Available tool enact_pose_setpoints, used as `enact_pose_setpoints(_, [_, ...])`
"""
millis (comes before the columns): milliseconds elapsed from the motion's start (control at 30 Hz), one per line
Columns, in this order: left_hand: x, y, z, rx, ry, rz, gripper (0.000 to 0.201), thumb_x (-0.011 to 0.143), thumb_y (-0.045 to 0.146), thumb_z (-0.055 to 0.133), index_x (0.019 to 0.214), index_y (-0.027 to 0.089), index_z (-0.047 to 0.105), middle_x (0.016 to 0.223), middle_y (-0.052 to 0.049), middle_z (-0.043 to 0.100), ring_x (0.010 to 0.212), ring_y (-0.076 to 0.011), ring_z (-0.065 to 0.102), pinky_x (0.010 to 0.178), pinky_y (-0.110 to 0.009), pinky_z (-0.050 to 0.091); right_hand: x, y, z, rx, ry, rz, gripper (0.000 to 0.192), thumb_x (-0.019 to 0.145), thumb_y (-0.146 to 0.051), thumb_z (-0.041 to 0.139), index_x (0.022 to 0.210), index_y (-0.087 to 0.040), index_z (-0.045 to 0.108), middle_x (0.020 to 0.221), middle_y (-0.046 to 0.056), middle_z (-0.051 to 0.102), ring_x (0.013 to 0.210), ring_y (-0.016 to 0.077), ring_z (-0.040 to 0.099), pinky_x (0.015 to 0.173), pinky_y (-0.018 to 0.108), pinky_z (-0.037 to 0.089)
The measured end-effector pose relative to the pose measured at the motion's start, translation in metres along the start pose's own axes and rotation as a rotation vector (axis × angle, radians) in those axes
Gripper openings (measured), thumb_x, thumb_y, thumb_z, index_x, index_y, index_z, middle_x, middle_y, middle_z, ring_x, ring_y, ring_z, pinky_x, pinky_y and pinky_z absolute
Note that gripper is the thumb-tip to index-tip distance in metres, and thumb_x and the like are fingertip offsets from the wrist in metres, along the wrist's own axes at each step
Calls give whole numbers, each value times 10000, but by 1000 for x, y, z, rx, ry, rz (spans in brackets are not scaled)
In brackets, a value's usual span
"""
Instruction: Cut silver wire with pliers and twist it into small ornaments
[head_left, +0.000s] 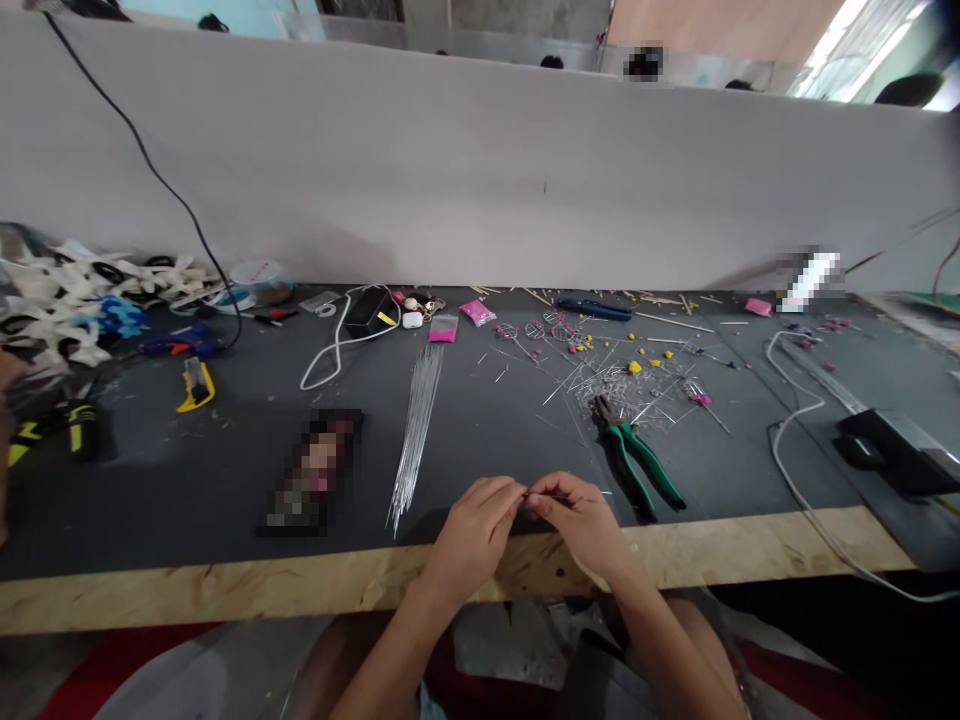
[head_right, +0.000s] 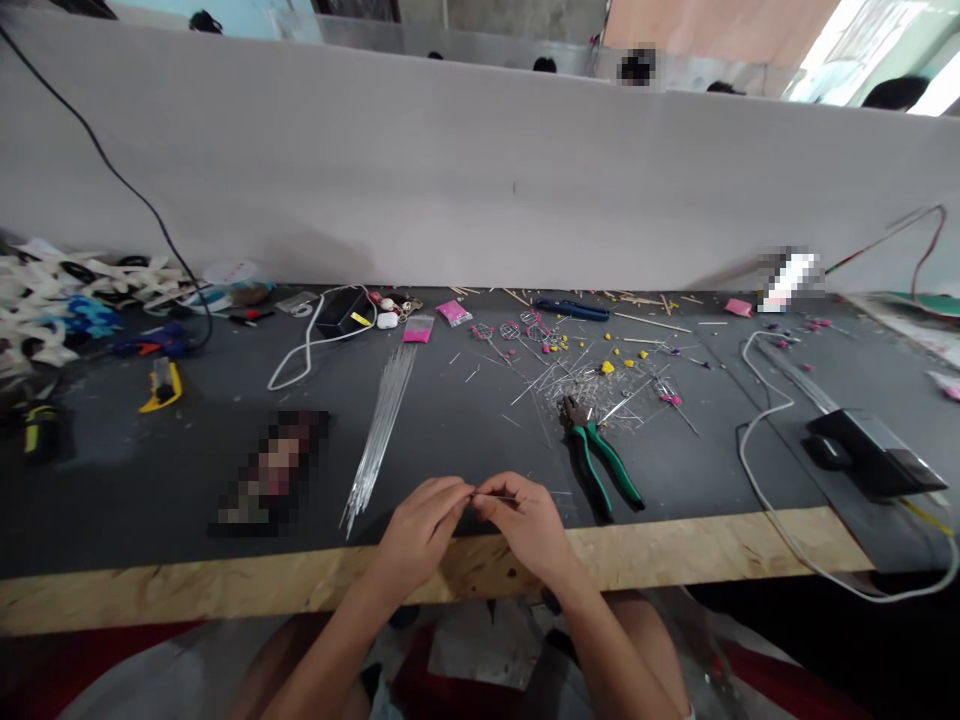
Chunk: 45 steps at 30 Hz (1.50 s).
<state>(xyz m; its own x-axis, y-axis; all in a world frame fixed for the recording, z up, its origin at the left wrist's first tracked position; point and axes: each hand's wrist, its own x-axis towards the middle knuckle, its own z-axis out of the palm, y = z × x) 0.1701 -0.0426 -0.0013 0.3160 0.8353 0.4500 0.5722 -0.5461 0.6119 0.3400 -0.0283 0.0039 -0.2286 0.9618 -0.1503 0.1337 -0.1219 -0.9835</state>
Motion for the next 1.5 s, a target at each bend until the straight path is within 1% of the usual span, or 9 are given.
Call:
enact_pose_setpoints(333, [-1,3,-5,-2,-50,-6,246,889,101,380,906,173,615,882,-64,646,806,-177,573,724,-295,471,-3,-8,4,-85,28,-52,140,802,-309,600,729,-205,661,684,0,643,663,159,611,638,274,458])
enact_pose_setpoints(567, [-1,3,-8,-13,-108,9,265,888,113,357,879,197,608,825,-32,632,770,-162,573,692,-276,484,1,-10,0,-18,-86,2,154,774,-337,631,696,-206,651,662,1,657,624,156,611,599,269,465])
enact_pose_setpoints(633, [-2,2,-6,-33,-81,-42,249,892,122,370,894,196,608,857,-39,638,799,-161,582,723,-283,490,3,-8,1,20,-90,13,158,772,-349,633,711,-203,648,658,0,656,633,154,607,612,271,467])
enact_pose_setpoints(767, [-4,1,4,-60,44,-163,193,898,165,428,958,188,610,917,-57,651,858,-161,600,783,-301,499,9,0,8,152,-44,17,140,768,-338,635,764,-198,642,652,-17,639,638,139,589,640,269,462])
enact_pose_setpoints(900, [-4,0,9,-66,133,-200,196,901,194,444,981,182,623,920,-63,660,860,-161,612,780,-307,511,12,4,14,211,-4,21,124,756,-290,635,825,-188,642,688,-15,633,649,131,580,658,267,461])
enact_pose_setpoints(1000, [-3,0,11,-39,178,-207,195,898,201,453,977,181,629,910,-59,666,853,-160,619,776,-305,514,12,3,15,196,-2,0,85,764,-256,617,808,-189,646,693,-17,624,663,128,566,677,266,448])
enact_pose_setpoints(1200, [-3,0,10,20,141,-197,187,906,202,440,937,175,622,866,-53,663,816,-163,608,749,-299,490,12,-2,15,162,-9,-24,101,786,-278,590,756,-193,637,665,-24,599,671,126,543,691,260,422])
enact_pose_setpoints(1400, [-1,3,10,46,97,-176,211,914,188,403,890,167,612,795,-54,639,765,-169,570,711,-304,446,12,0,15,187,-25,-10,131,777,-297,607,854,-204,660,729,-15,619,710,134,553,722,270,439])
enact_pose_setpoints(1500, [-1,4,10,37,76,-207,226,914,191,395,830,172,604,752,-47,619,736,-168,555,692,-297,429,13,3,14,144,-30,-26,125,791,-288,596,832,-198,673,706,-13,615,712,135,549,725,271,433])
